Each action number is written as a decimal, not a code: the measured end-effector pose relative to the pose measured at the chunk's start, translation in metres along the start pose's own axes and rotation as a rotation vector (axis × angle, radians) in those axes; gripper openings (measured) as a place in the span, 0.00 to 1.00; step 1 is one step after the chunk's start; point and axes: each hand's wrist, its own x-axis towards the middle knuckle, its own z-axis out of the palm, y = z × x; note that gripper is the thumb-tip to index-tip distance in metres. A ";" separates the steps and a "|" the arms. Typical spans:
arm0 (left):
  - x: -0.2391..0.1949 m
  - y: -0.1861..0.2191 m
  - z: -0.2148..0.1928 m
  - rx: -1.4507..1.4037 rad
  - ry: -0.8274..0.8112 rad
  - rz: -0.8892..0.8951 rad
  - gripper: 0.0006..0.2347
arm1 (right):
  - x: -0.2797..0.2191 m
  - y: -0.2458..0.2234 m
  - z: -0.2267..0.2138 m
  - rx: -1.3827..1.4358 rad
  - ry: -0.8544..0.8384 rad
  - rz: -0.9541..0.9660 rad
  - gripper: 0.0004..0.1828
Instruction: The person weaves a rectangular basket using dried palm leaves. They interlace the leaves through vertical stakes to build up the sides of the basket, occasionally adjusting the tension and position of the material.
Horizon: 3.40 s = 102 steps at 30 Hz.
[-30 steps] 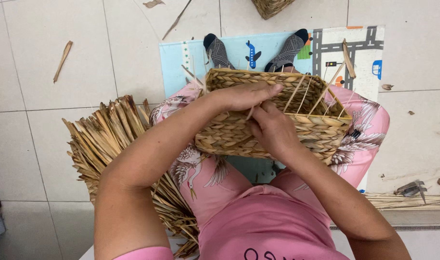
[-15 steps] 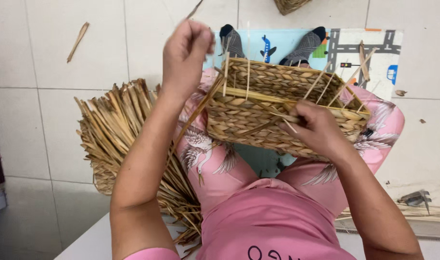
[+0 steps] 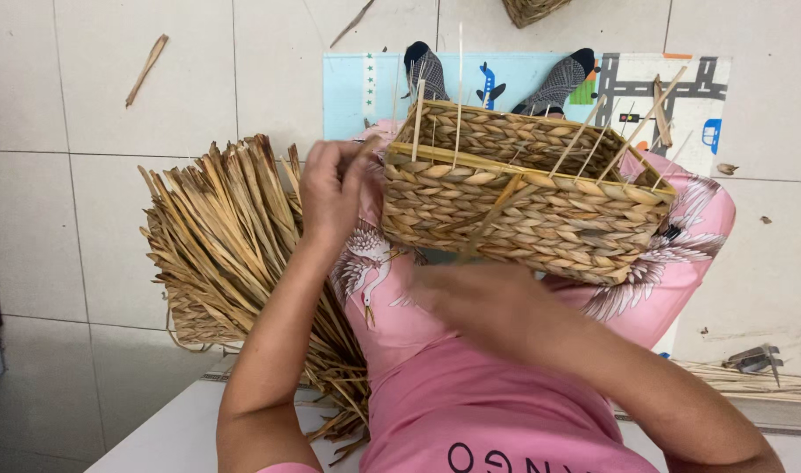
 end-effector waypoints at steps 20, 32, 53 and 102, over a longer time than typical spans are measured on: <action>-0.052 0.111 0.015 -0.286 -0.166 0.410 0.07 | -0.057 0.113 0.023 -0.387 0.463 0.370 0.14; -0.048 0.104 0.124 0.113 0.057 0.608 0.08 | -0.053 0.147 -0.008 0.399 0.521 0.777 0.10; -0.023 0.125 0.121 -0.065 -0.287 0.237 0.07 | -0.076 0.115 0.015 0.251 0.521 0.516 0.15; -0.019 0.087 0.058 0.047 0.043 0.803 0.13 | 0.008 0.134 -0.019 -0.111 0.163 0.254 0.13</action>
